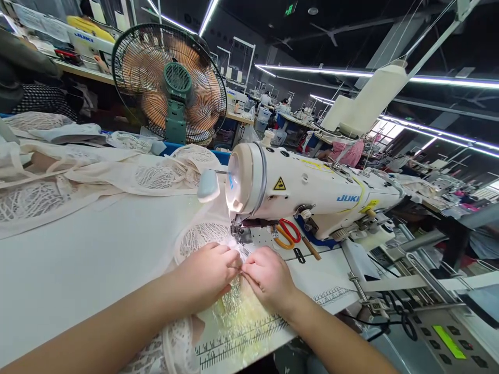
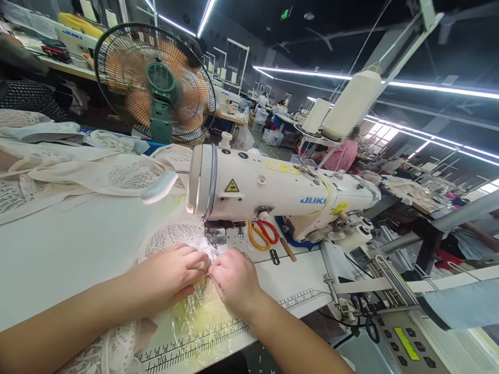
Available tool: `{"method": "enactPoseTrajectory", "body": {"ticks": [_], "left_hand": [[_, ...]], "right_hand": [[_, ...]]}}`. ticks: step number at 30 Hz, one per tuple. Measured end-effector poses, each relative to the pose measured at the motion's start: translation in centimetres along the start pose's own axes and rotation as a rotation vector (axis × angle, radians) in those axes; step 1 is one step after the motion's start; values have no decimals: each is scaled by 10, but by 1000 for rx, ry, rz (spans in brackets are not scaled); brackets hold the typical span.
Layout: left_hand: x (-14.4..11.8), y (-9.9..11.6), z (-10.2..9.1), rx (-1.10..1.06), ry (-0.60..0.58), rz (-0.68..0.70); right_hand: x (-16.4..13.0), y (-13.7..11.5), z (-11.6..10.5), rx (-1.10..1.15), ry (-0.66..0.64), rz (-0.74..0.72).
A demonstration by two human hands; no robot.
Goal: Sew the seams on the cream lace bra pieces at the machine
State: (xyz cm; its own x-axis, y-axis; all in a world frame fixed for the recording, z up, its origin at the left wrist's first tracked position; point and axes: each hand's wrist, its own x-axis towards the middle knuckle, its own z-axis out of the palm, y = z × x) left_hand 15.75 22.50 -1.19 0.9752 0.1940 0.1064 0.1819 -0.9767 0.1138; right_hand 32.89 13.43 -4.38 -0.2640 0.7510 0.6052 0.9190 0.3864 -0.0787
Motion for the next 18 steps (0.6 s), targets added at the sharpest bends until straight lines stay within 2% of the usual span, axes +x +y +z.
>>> {"method": "enactPoseTrajectory", "body": {"ticks": [8,15,18], "left_hand": [[3,-7,11,14,164,80],[3,-15,8,83,150,98],[4,-19,6,91,125,102]], "right_hand": [[4,5,13,-130,-99,51],[7,-1,11,-174,-146,94],[6,-2,10,-187,-124,105]]}}
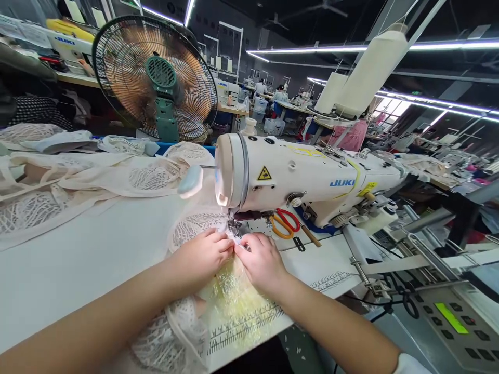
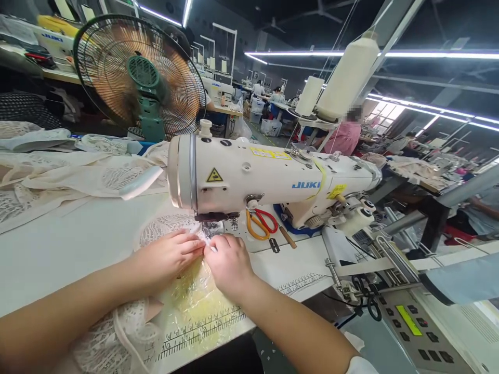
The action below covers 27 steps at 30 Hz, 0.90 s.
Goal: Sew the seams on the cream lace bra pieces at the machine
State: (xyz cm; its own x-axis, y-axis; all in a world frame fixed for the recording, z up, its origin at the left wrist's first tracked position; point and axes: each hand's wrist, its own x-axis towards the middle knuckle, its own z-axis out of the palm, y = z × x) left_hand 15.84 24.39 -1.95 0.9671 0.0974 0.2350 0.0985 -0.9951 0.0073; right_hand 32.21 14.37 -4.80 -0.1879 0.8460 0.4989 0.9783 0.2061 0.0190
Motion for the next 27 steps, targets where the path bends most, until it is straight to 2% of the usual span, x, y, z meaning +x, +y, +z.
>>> {"method": "enactPoseTrajectory", "body": {"ticks": [6,14,27], "left_hand": [[-1,-5,-3,56,-35,13],[2,-13,-3,47,-31,32],[11,-33,-8,72,-91,-73]], "right_hand": [[-3,2,0,57,74,19],[-4,6,-3,158,41,75],[-4,9,-1,180,44,99]]}}
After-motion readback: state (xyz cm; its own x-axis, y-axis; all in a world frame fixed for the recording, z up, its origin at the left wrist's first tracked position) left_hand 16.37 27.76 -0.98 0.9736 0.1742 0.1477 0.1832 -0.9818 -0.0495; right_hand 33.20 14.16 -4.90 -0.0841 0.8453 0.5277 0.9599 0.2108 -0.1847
